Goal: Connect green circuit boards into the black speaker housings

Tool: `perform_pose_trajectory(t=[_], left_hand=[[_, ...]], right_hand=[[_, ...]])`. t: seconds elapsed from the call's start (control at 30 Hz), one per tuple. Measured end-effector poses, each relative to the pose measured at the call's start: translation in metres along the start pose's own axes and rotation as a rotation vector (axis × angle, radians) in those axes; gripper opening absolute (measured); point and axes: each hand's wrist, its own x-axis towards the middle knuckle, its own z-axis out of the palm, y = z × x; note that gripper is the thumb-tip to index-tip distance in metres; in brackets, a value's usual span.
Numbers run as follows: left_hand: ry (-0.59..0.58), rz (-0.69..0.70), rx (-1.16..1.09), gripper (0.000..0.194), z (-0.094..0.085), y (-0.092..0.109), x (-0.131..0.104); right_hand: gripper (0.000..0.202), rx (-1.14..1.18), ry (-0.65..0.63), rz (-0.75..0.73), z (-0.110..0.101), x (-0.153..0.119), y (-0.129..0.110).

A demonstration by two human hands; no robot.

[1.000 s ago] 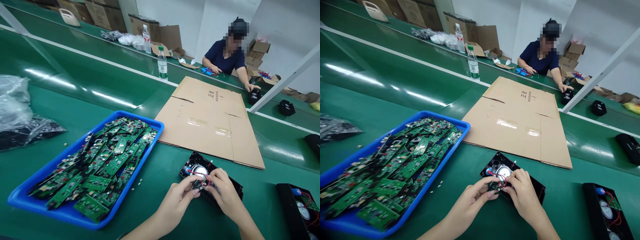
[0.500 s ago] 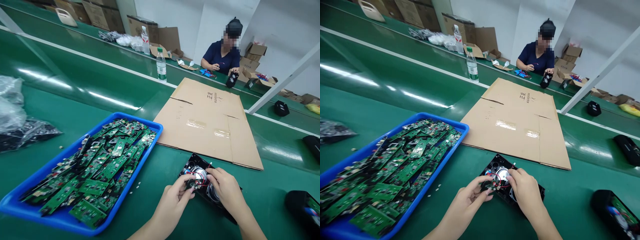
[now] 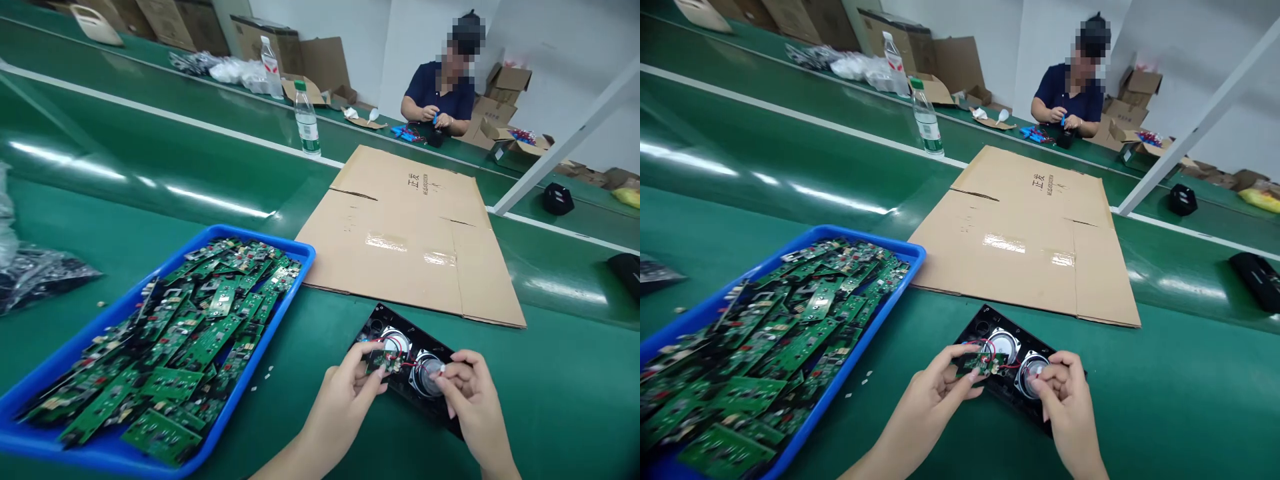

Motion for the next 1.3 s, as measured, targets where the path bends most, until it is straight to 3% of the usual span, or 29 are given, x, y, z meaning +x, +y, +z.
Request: perform_pose_trajectory(t=[0.07, 0.2, 0.37, 0.6, 0.9, 1.1, 1.3], left_hand=[[-0.013, 0.009, 0.03, 0.028, 0.003, 0.001, 0.002], [-0.06, 0.01, 0.081, 0.027, 0.007, 0.001, 0.002], [-0.053, 0.018, 0.128, 0.025, 0.008, 0.002, 0.0], [-0.044, 0.078, 0.208, 0.023, 0.011, 0.006, 0.001], [-0.048, 0.159, 0.387, 0.025, 0.014, 0.006, -0.002], [-0.117, 0.309, 0.607, 0.028, 0.006, 0.009, -0.005], [-0.264, 0.406, 0.597, 0.026, -0.004, 0.017, 0.003]], right_hand=[[0.021, -0.086, -0.046, -0.091, 0.006, -0.006, -0.001], [0.02, -0.322, -0.16, -0.473, 0.02, -0.005, -0.01], [0.022, -0.518, -0.054, -0.698, 0.03, -0.005, -0.009], [0.023, -0.638, 0.063, -0.779, 0.034, -0.009, -0.007], [0.024, -0.789, 0.091, -0.912, 0.04, -0.009, -0.009], [0.026, -0.682, 0.078, -0.772, 0.04, -0.007, -0.007], [0.034, -0.643, -0.013, -0.656, 0.035, -0.006, -0.006]])
